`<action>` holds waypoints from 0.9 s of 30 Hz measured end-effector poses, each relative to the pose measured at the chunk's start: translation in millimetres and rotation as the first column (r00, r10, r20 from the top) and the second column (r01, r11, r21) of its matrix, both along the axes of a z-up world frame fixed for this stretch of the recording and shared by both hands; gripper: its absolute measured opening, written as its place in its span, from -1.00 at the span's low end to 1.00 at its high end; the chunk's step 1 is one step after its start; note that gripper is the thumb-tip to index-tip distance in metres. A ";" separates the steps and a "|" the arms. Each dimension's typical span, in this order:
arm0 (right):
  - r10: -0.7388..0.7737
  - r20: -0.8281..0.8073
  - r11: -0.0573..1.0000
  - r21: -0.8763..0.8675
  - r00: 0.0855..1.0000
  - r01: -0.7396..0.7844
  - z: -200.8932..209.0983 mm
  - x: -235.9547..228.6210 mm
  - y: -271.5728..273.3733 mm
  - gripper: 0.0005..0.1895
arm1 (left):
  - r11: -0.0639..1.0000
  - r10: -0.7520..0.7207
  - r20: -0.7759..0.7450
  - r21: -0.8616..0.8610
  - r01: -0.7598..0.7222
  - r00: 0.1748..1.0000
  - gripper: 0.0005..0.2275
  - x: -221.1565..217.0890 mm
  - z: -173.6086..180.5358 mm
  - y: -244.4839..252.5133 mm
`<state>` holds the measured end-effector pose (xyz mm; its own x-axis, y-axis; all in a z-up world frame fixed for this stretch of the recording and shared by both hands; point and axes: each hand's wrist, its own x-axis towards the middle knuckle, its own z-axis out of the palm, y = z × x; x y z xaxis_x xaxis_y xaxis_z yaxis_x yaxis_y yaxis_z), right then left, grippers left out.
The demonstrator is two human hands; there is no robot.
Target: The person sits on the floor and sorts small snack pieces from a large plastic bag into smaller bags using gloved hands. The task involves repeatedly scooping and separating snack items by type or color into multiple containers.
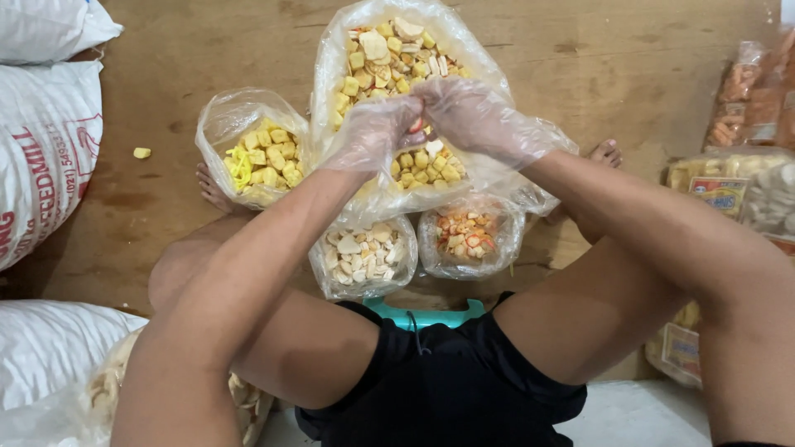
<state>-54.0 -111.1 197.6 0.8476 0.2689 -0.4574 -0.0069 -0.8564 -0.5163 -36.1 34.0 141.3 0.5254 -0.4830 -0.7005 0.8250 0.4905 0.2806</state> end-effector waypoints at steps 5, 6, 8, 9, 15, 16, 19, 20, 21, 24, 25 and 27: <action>-0.118 -0.046 0.992 0.041 0.992 0.120 17.9 0.6 0.0 -0.74 | 0.903 -0.086 0.240 0.430 -0.027 0.967 -0.82 -18.3 55.0 3.2; -0.058 -0.027 0.998 0.015 0.998 0.058 27.7 -0.7 -1.3 -0.73 | 0.911 -0.076 0.262 0.410 -0.039 0.962 -0.83 -18.3 53.9 4.9; -0.113 -0.084 0.979 0.159 0.990 0.125 59.5 -7.9 -3.1 -0.79 | 0.917 -0.087 0.250 0.398 -0.020 0.964 -0.79 -20.7 64.6 6.6; -0.167 -0.147 0.934 0.294 0.975 0.204 75.2 -12.3 -5.3 -0.81 | 0.923 -0.105 0.240 0.385 0.005 0.965 -0.75 -21.9 69.6 6.1; -0.411 -0.274 0.899 0.035 0.870 0.436 92.7 -0.8 -10.2 -0.73 | 0.722 -0.503 0.131 0.608 0.332 0.854 -0.83 -67.3 133.9 -15.3; -0.415 -0.273 0.898 0.033 0.868 0.439 77.9 0.0 -20.4 -0.73 | 0.721 -0.507 0.132 0.606 0.335 0.852 -0.83 -75.8 125.6 -18.4; -0.485 -0.452 0.655 0.379 0.749 0.653 56.3 0.1 -34.4 -0.81 | 0.656 -0.714 0.234 0.554 0.513 0.660 -0.82 -93.4 102.9 -24.0; -0.500 -0.484 0.648 0.341 0.718 0.681 64.5 -2.8 -30.5 -0.70 | 0.646 -0.741 0.290 0.552 0.527 0.605 -0.72 -94.4 96.4 -25.7; -0.516 -0.514 0.640 0.301 0.686 0.707 73.0 -5.6 -26.4 -0.57 | 0.637 -0.762 0.344 0.551 0.540 0.548 -0.60 -95.5 90.2 -27.3; -0.432 -0.557 0.666 0.334 0.709 0.667 55.9 -1.1 -34.4 -0.74 | 0.772 -0.512 0.211 0.537 0.339 0.832 -0.67 -72.1 116.2 -31.5; -0.425 -0.560 0.667 0.338 0.711 0.664 58.5 -2.5 -32.9 -0.74 | 0.770 -0.510 0.208 0.543 0.335 0.835 -0.67 -61.8 104.8 -28.2; -0.381 -0.493 0.790 0.267 0.782 0.553 63.9 -4.5 -28.4 -0.84 | 0.912 -0.391 0.530 0.331 0.240 0.752 -0.77 -41.2 82.2 -19.1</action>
<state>-58.5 -139.5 261.5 0.6803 0.1091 -0.7248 -0.6271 -0.4253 -0.6526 -77.2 15.0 223.5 0.7087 -0.5608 -0.4280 0.5666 0.0909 0.8190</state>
